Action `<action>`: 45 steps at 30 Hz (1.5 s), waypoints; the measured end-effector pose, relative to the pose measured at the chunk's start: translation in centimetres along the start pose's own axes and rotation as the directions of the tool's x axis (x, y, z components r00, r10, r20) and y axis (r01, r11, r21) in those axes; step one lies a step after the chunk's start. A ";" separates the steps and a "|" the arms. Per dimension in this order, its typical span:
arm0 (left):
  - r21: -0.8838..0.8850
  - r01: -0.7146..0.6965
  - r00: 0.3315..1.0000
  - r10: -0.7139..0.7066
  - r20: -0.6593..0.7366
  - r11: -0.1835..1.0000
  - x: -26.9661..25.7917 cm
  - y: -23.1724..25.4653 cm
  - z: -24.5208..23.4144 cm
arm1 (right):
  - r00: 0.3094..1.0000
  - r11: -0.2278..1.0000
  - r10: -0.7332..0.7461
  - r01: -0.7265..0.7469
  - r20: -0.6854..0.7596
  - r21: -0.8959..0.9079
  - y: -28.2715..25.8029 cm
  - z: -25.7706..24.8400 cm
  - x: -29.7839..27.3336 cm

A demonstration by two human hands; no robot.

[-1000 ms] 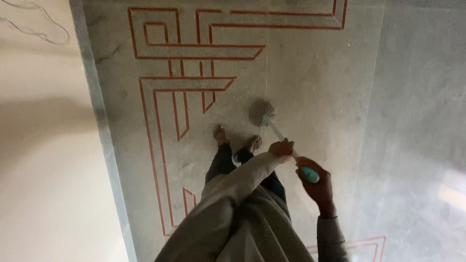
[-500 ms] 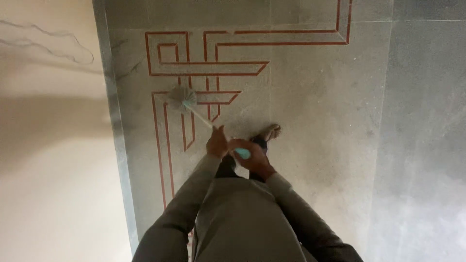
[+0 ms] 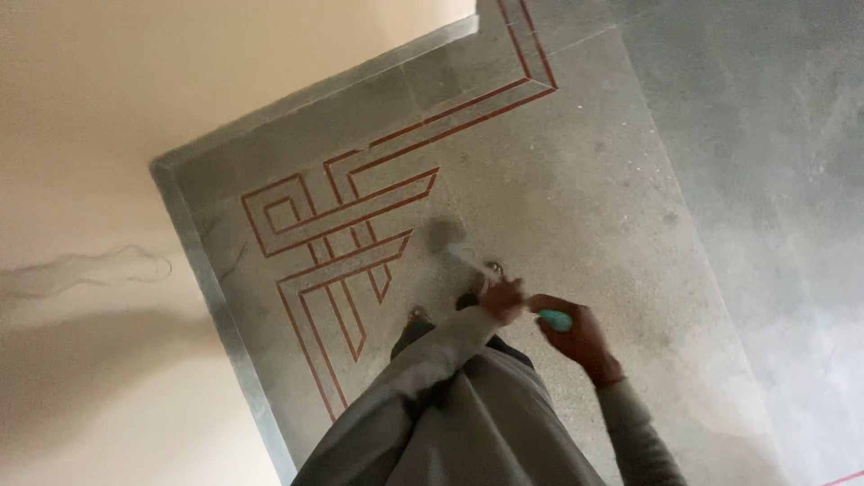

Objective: Dusting the tiled floor using a long-handled round brush.

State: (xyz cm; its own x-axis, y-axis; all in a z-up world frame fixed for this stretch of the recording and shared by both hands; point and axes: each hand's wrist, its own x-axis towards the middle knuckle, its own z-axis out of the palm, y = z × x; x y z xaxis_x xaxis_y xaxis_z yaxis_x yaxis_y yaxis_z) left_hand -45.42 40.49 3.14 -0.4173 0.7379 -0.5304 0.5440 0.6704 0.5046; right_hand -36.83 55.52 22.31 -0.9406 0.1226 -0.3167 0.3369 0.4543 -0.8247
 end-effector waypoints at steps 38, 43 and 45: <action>-0.169 0.351 0.918 -0.374 -0.133 0.921 4.9 -21.2 -6.9 | 0.973 0.942 -0.231 0.221 0.012 0.252 -5.0 8.5 17.7; -0.365 0.295 0.950 -0.313 0.010 0.883 7.9 -11.6 -12.9 | 0.988 0.971 -0.026 0.061 -0.153 0.230 -2.9 2.7 16.6; -0.531 0.332 0.939 -0.324 0.111 0.780 9.6 -6.8 -13.5 | 0.968 0.973 -0.074 0.123 -0.238 0.197 -1.9 -0.7 14.6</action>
State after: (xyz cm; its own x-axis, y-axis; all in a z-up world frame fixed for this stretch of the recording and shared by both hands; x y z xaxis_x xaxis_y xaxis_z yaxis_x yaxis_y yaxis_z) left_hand -62.99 44.10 3.78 -0.4878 0.4672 -0.7374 -0.1005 0.8090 0.5791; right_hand -51.26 57.06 19.53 -0.9460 0.2951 -0.1340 0.2205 0.2830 -0.9334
